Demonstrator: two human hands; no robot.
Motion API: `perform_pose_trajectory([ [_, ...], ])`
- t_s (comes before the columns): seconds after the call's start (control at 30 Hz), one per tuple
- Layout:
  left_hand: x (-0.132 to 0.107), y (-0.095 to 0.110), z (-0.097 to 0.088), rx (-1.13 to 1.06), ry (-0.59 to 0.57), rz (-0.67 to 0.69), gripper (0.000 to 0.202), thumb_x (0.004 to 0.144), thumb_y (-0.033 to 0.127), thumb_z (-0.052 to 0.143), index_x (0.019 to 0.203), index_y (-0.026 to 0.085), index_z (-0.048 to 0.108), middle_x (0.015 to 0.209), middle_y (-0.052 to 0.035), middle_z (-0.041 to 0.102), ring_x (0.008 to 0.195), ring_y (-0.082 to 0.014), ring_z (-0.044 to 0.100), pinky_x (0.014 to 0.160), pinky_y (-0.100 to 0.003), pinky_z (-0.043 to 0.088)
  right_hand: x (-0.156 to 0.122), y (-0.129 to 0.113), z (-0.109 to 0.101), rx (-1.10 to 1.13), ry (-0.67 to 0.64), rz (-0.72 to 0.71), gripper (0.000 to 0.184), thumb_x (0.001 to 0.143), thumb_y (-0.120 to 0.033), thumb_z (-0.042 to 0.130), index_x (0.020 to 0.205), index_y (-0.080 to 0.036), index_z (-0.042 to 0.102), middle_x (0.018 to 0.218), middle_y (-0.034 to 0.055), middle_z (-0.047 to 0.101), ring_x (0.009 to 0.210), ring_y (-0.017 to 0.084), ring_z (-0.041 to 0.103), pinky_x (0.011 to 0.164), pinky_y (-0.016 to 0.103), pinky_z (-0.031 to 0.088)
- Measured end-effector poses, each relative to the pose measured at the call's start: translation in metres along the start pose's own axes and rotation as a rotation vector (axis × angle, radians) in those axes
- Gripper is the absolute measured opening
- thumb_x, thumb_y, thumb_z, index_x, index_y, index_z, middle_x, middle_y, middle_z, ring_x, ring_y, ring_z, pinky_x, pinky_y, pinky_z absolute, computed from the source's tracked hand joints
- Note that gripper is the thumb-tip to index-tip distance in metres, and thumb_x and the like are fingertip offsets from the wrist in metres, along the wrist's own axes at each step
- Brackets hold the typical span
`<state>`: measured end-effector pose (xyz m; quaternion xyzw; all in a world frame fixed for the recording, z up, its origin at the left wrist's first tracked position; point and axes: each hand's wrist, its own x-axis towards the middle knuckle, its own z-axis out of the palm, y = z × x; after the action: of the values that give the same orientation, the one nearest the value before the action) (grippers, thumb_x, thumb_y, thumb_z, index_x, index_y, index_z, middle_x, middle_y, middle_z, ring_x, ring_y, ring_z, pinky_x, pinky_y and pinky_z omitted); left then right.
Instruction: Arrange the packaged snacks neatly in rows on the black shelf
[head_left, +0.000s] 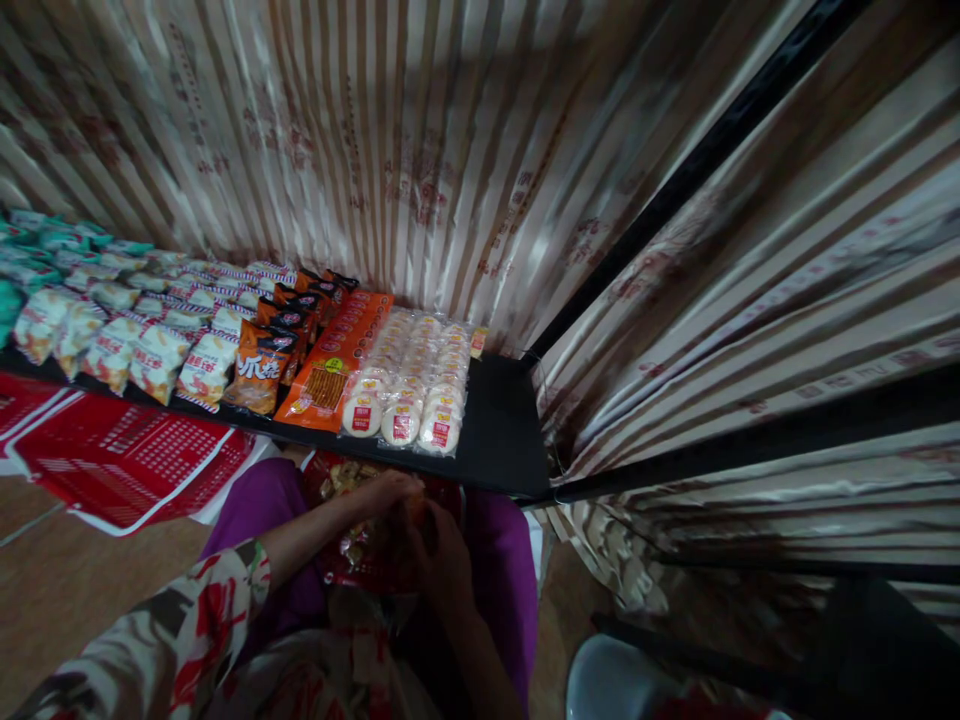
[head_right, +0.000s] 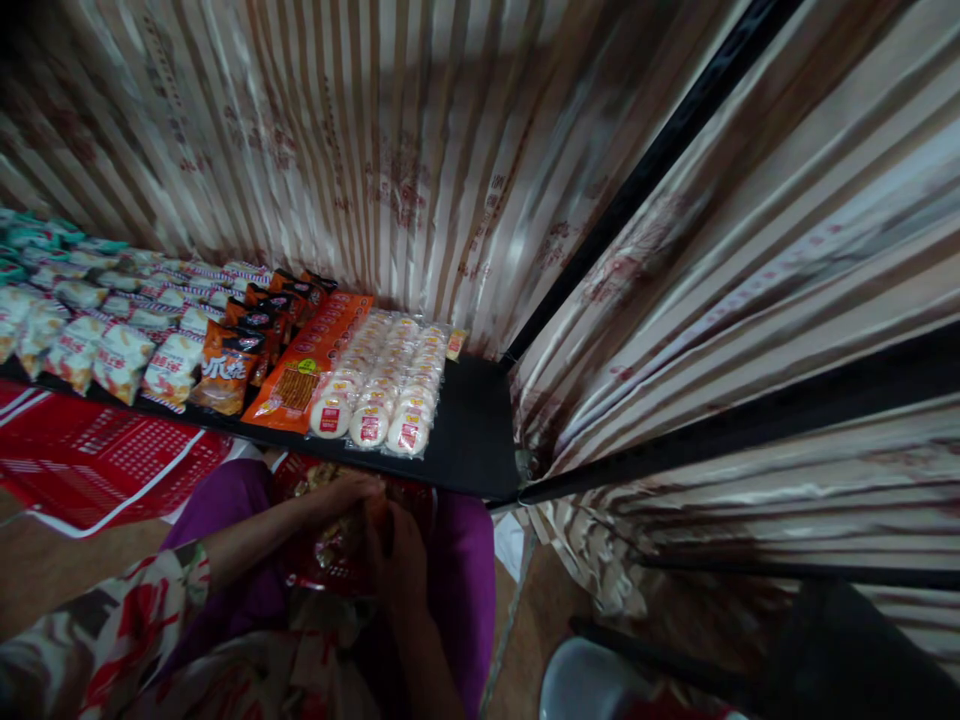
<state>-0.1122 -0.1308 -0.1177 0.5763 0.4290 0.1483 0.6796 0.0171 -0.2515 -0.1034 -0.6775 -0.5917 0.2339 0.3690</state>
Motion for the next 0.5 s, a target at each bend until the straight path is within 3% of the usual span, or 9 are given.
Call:
perform_pose_trajectory([
  [0.13, -0.001, 0.017, 0.004, -0.02, -0.012, -0.054, 0.04, 0.067, 0.054, 0.056, 0.055, 0.016, 0.053, 0.057, 0.0004, 0.053, 0.061, -0.0143, 0.049, 0.056, -0.025, 0.038, 0.004, -0.003, -0.006, -0.022, 0.034, 0.038, 0.04, 0.083, -0.04, 0.053, 0.114, -0.016, 0.059, 0.115, 0.0124, 0.065, 0.106, 0.024, 0.061, 0.093, 0.039, 0.049],
  [0.27, -0.01, 0.038, 0.01, -0.082, -0.031, -0.105, 0.055, 0.064, 0.069, 0.053, 0.063, 0.015, 0.057, 0.057, -0.0021, 0.057, 0.057, -0.0154, 0.053, 0.054, -0.026, 0.04, 0.007, -0.006, -0.015, -0.018, 0.052, 0.068, 0.039, 0.084, -0.041, 0.052, 0.113, -0.017, 0.059, 0.113, 0.0118, 0.065, 0.105, 0.023, 0.062, 0.091, 0.036, 0.049],
  [0.5, -0.018, 0.067, 0.023, -0.101, -0.06, 0.021, 0.055, 0.072, 0.069, 0.048, 0.068, 0.015, 0.057, 0.061, -0.001, 0.058, 0.058, -0.0142, 0.054, 0.056, -0.026, 0.044, 0.013, -0.003, -0.026, -0.015, 0.179, 0.065, 0.043, 0.086, -0.047, 0.049, 0.112, -0.014, 0.059, 0.109, 0.0134, 0.066, 0.102, 0.024, 0.062, 0.089, 0.036, 0.049],
])
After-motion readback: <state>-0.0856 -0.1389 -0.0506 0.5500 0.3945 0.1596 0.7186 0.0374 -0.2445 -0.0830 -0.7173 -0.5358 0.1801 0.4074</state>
